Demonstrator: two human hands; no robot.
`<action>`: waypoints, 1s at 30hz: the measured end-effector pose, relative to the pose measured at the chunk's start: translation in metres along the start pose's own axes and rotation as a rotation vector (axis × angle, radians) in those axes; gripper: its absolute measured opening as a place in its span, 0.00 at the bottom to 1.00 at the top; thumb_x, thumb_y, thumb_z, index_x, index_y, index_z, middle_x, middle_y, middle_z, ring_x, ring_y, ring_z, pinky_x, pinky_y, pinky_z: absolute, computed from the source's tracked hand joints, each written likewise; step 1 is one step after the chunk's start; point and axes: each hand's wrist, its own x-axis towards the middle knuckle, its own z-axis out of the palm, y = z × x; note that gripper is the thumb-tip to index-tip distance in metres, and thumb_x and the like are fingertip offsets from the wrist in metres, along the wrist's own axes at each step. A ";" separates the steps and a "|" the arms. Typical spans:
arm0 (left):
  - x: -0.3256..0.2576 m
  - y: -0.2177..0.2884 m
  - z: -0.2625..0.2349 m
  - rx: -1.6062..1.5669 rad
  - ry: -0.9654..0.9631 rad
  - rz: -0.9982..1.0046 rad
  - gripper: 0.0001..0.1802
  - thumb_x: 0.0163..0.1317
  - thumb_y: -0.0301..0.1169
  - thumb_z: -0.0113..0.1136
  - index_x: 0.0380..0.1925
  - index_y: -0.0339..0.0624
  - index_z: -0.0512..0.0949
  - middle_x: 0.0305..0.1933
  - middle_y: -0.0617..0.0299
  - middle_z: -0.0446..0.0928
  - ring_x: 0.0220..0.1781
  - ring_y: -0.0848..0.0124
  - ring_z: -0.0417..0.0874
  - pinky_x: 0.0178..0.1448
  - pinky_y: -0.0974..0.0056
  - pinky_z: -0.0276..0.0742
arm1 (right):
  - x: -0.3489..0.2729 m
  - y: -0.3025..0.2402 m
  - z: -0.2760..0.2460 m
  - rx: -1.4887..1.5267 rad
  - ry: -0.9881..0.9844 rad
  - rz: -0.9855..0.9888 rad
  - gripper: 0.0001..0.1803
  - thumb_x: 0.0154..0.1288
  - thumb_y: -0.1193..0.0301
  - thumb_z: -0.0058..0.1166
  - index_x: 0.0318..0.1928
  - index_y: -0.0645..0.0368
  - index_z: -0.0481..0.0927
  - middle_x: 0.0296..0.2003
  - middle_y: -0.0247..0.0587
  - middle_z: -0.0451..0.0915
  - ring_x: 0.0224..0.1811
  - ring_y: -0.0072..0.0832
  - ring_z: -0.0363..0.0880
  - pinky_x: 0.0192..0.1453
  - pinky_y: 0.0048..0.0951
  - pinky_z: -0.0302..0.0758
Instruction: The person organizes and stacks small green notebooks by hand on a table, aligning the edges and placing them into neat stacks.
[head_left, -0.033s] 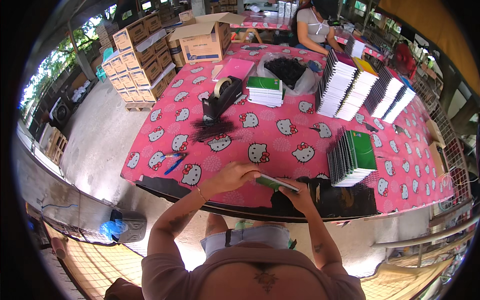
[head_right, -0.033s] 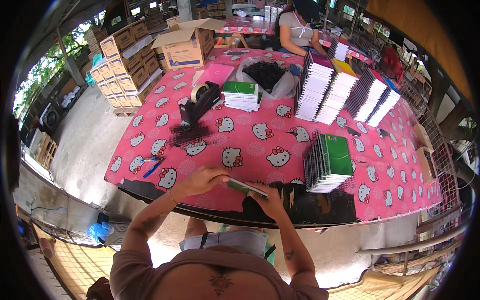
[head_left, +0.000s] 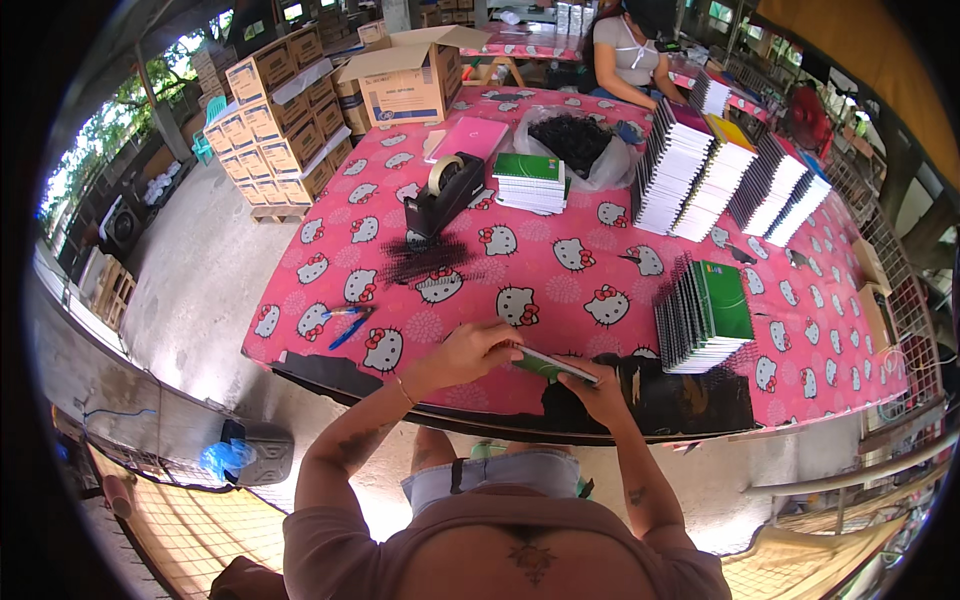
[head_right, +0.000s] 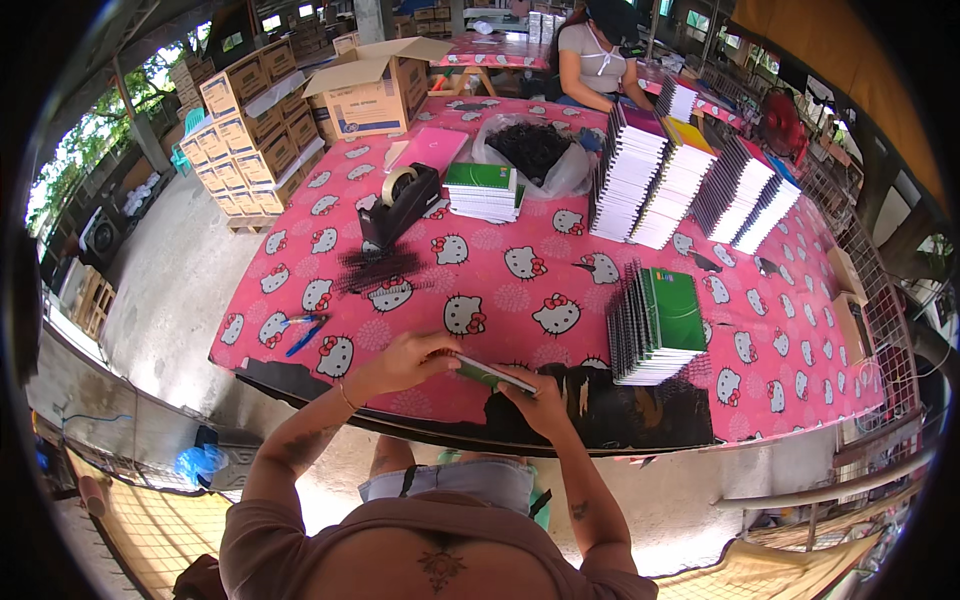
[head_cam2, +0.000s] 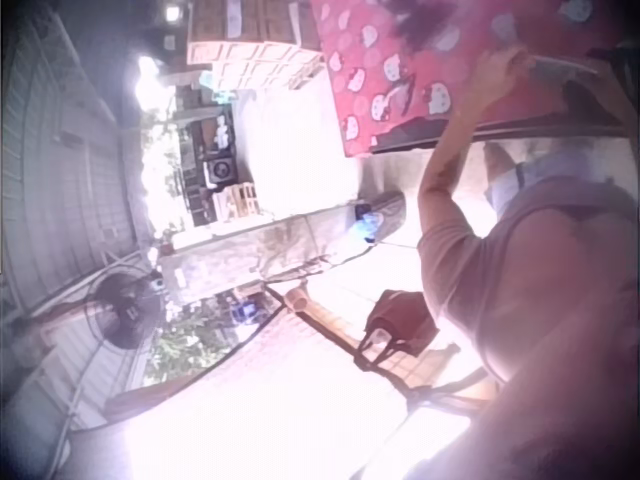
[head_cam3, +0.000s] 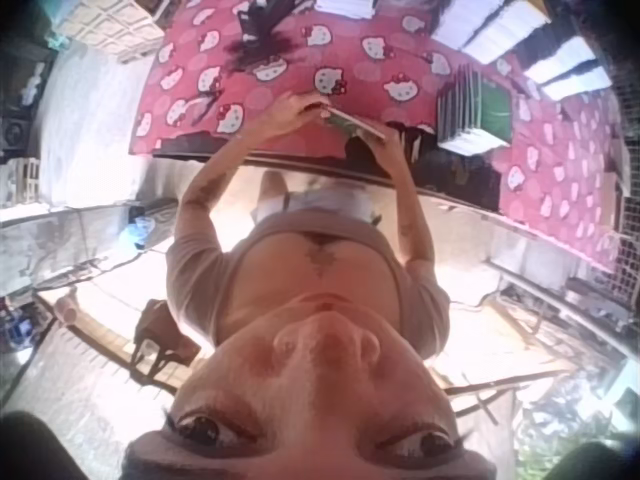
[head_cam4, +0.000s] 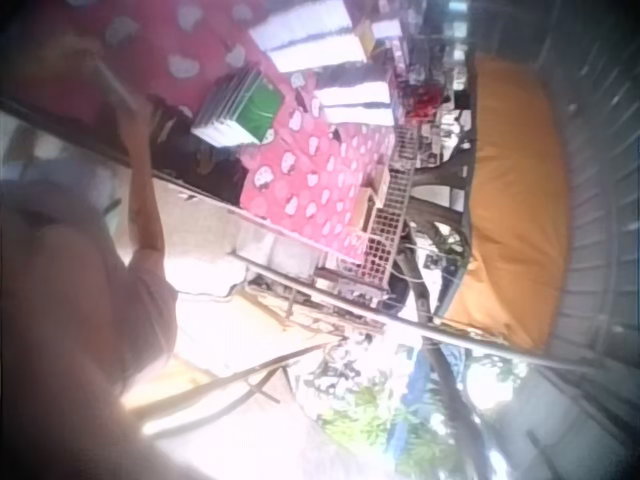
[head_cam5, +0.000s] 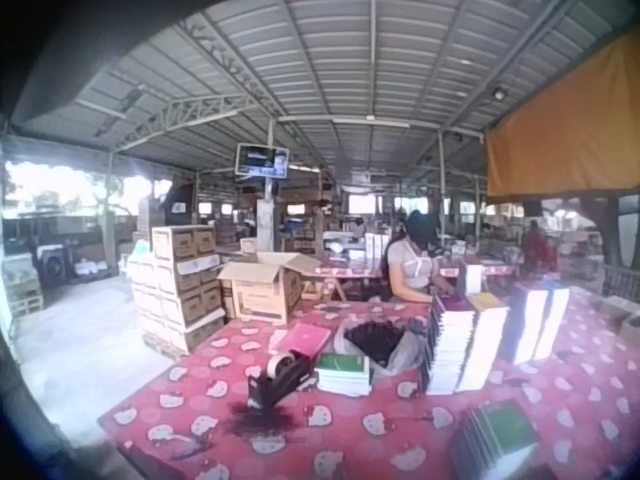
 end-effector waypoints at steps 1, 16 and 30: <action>0.002 0.004 0.001 0.028 0.052 0.020 0.15 0.64 0.32 0.67 0.50 0.44 0.79 0.43 0.55 0.79 0.37 0.58 0.85 0.37 0.59 0.79 | 0.000 0.000 0.000 -0.003 0.010 -0.006 0.17 0.69 0.78 0.59 0.58 0.61 0.82 0.45 0.40 0.86 0.45 0.18 0.79 0.51 0.21 0.75; -0.013 0.039 0.033 0.708 0.243 -0.010 0.26 0.67 0.48 0.58 0.58 0.45 0.75 0.57 0.54 0.76 0.59 0.58 0.77 0.75 0.35 0.52 | -0.008 -0.024 0.024 0.125 0.141 0.095 0.17 0.69 0.76 0.59 0.57 0.66 0.81 0.43 0.36 0.85 0.44 0.17 0.77 0.49 0.23 0.76; -0.009 0.056 0.037 0.802 0.258 -0.091 0.43 0.66 0.60 0.49 0.69 0.37 0.66 0.74 0.47 0.64 0.79 0.53 0.58 0.74 0.26 0.41 | -0.011 -0.058 0.020 0.176 0.206 0.190 0.18 0.69 0.76 0.59 0.59 0.63 0.81 0.38 0.35 0.85 0.38 0.16 0.76 0.46 0.23 0.76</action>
